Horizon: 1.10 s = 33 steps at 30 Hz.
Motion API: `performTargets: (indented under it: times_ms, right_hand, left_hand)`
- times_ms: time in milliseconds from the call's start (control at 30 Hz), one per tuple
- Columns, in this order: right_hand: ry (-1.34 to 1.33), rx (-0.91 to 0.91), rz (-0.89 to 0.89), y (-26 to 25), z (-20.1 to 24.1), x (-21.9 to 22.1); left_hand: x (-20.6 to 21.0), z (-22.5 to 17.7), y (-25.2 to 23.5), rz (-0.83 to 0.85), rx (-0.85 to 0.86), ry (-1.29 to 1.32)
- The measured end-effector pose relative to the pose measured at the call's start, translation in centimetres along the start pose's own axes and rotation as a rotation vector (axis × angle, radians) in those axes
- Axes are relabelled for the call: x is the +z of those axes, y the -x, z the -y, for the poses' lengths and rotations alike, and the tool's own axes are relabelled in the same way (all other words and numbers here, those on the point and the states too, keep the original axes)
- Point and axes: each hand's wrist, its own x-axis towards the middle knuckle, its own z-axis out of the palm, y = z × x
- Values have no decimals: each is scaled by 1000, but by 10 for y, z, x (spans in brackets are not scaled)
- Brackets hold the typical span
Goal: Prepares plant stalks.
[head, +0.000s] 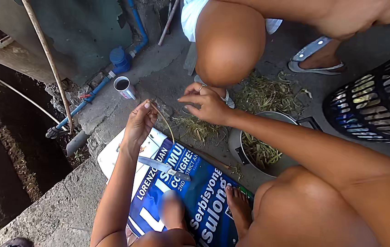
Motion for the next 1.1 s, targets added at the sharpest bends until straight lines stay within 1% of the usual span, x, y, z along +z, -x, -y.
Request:
performTargets:
  times_ms: [67, 133, 200, 333, 400, 467, 500, 567, 600, 667, 733, 800, 867, 933, 1000, 1100]
  right_hand:
    - [-3, -260, -73, -8, 14, -2]
    - [32, -433, -78, -12, 28, -4]
    - [72, -520, -69, -12, 36, -5]
    - [127, -605, -38, -12, 41, -8]
    - [158, -613, 5, -14, 42, -12]
    - [211, -583, 79, -17, 42, -18]
    - [237, -552, 133, -18, 42, -22]
    - [291, -481, 253, -18, 41, -30]
    - [317, -452, 305, -18, 42, -33]
    - [371, -408, 393, -18, 46, -36]
    - [411, -373, 466, -19, 54, -37]
    - [434, -342, 486, -19, 61, -35]
    - [405, -313, 441, -13, 60, -34]
    - [346, -297, 401, -7, 54, -36]
    - [296, -280, 404, -3, 44, -36]
    - [240, -270, 414, -7, 29, -33]
  left_hand:
    - [3, 5, -1, 40, -49, 77]
    - [6, 10, -2, 91, -95, 166]
    - [9, 13, -2, 129, -129, 217]
    - [16, 17, -2, 168, -187, 241]
    - [19, 12, 0, 103, -213, 116]
    - [23, 1, 5, 12, -201, -184]
    - [25, -7, 8, 0, -177, -372]
    - [26, -21, 16, 70, -72, -743]
    - [28, -26, 19, 115, 4, -881]
    - [33, -30, 22, 188, 144, -1124]
    - [40, -28, 24, 207, 231, -1311]
    - [49, -23, 24, 200, 255, -1413]
    - [58, -14, 23, 186, 284, -1452]
    - [67, -5, 21, 161, 344, -1466]
    - [74, 3, 17, 131, 351, -1506]
    - [80, -2, 9, 177, 203, -1553]
